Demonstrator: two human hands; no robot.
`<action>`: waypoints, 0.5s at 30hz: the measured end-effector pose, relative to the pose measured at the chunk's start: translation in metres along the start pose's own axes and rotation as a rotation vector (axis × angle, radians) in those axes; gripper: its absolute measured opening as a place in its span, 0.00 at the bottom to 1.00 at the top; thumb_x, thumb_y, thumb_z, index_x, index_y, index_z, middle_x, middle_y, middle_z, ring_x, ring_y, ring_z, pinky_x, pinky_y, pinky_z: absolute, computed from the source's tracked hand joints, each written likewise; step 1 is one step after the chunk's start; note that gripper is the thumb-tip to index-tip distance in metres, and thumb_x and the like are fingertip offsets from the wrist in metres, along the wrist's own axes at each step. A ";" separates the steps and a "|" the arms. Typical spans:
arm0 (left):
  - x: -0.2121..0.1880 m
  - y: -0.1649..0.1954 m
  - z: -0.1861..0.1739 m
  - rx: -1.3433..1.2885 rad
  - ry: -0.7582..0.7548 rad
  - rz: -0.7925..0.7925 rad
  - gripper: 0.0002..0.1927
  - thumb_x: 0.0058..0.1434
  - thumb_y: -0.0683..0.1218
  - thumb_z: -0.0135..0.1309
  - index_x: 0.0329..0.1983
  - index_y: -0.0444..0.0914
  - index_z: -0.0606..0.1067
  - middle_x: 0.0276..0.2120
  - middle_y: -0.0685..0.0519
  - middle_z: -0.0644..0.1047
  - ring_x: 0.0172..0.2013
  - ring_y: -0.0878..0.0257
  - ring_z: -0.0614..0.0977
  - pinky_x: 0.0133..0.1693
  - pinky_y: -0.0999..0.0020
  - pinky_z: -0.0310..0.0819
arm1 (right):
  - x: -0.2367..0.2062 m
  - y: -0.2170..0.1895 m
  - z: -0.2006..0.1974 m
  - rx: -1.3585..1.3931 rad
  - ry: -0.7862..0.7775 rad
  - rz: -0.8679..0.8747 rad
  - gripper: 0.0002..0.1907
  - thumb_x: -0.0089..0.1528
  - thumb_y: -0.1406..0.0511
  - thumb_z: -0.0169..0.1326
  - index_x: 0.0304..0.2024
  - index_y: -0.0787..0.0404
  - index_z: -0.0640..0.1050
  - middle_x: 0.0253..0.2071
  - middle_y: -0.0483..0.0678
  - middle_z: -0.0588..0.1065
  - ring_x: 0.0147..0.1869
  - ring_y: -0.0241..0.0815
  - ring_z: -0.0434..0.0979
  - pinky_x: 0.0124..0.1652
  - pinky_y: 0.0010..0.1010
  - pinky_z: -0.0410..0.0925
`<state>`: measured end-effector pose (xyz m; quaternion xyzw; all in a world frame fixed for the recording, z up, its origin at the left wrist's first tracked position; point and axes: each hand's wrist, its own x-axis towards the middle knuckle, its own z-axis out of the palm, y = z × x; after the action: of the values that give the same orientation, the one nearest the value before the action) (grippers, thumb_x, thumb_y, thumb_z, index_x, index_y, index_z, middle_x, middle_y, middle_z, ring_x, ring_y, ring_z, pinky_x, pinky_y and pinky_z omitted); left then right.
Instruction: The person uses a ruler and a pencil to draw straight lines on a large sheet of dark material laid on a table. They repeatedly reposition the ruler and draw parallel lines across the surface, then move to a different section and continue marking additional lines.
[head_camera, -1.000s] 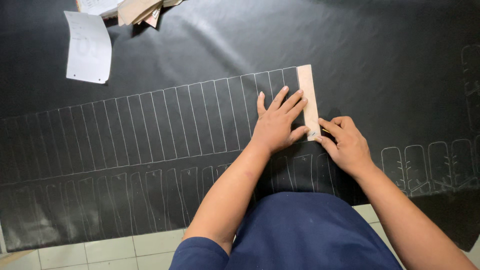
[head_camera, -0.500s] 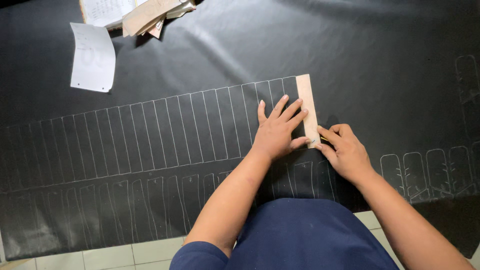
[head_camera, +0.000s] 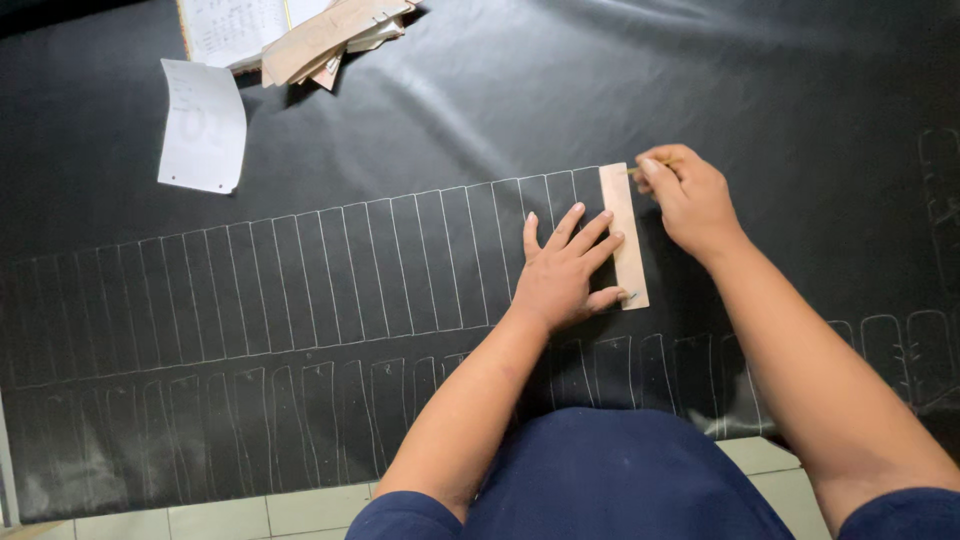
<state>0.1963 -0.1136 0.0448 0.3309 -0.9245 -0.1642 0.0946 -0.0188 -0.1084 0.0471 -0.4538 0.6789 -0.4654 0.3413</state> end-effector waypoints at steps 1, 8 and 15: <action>0.000 0.000 0.000 -0.001 0.001 -0.001 0.40 0.50 0.69 0.61 0.66 0.54 0.71 0.71 0.60 0.65 0.73 0.56 0.60 0.68 0.26 0.39 | 0.007 0.001 0.002 0.038 -0.010 0.034 0.13 0.72 0.63 0.49 0.49 0.67 0.78 0.40 0.46 0.80 0.42 0.32 0.79 0.44 0.26 0.72; 0.002 0.000 0.000 0.010 -0.034 -0.011 0.40 0.50 0.70 0.60 0.66 0.54 0.71 0.70 0.60 0.64 0.73 0.56 0.59 0.67 0.26 0.39 | 0.031 0.005 0.012 0.075 -0.071 0.093 0.13 0.71 0.62 0.50 0.47 0.66 0.78 0.39 0.46 0.80 0.42 0.33 0.80 0.44 0.26 0.73; 0.003 0.001 -0.002 0.016 -0.045 -0.020 0.40 0.51 0.70 0.60 0.66 0.55 0.70 0.71 0.61 0.64 0.73 0.57 0.58 0.68 0.26 0.39 | 0.028 0.001 -0.004 -0.470 0.033 -0.246 0.11 0.73 0.63 0.52 0.44 0.64 0.81 0.41 0.53 0.80 0.45 0.50 0.81 0.46 0.39 0.71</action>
<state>0.1939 -0.1159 0.0474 0.3371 -0.9243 -0.1651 0.0696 -0.0327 -0.1332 0.0462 -0.5923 0.7133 -0.3404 0.1564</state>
